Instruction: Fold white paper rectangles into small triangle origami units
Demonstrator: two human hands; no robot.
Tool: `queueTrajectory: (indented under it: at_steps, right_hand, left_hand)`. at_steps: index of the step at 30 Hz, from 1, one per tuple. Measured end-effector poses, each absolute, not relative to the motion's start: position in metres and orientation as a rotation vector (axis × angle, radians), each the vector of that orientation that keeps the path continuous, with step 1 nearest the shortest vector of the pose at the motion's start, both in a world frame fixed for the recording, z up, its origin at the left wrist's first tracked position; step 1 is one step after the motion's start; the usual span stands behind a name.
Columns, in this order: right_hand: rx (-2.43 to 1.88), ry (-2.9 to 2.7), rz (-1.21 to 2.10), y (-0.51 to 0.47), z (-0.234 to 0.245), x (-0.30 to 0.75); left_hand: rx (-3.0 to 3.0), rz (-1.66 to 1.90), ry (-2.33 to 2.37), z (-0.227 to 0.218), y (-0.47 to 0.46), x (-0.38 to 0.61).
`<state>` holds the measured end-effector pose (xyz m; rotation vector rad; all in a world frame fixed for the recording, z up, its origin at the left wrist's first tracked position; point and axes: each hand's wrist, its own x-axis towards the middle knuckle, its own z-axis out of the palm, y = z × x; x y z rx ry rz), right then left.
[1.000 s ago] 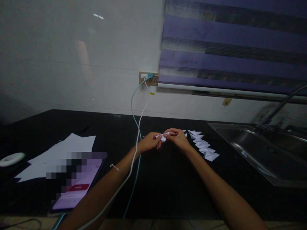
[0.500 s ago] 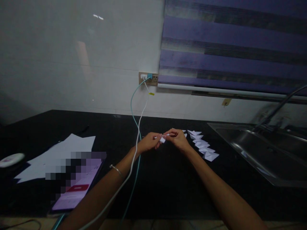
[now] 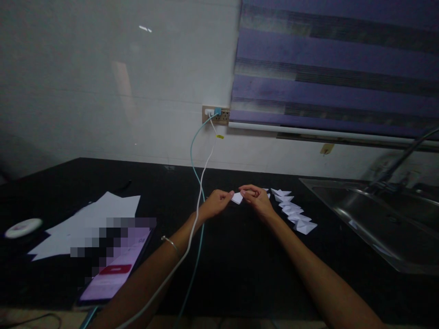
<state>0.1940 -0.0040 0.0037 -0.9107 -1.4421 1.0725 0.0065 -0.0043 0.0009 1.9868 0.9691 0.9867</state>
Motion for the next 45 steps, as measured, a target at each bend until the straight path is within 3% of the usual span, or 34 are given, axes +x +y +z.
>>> queueTrajectory:
  at_steps: [23,38,45]
  right_hand:
    - [-0.918,-1.173,1.150,0.006,-0.008,0.190]
    - [-0.822,-1.445,1.098,-0.007,-0.002,0.181]
    - [-0.864,-1.529,1.308,-0.012,-0.005,0.180]
  left_hand:
    - [1.645,1.080,0.708,0.005,-0.006,0.011]
    - [1.591,1.122,0.767,-0.002,0.005,0.008]
    - [1.682,1.107,0.671,-0.003,0.000,0.011]
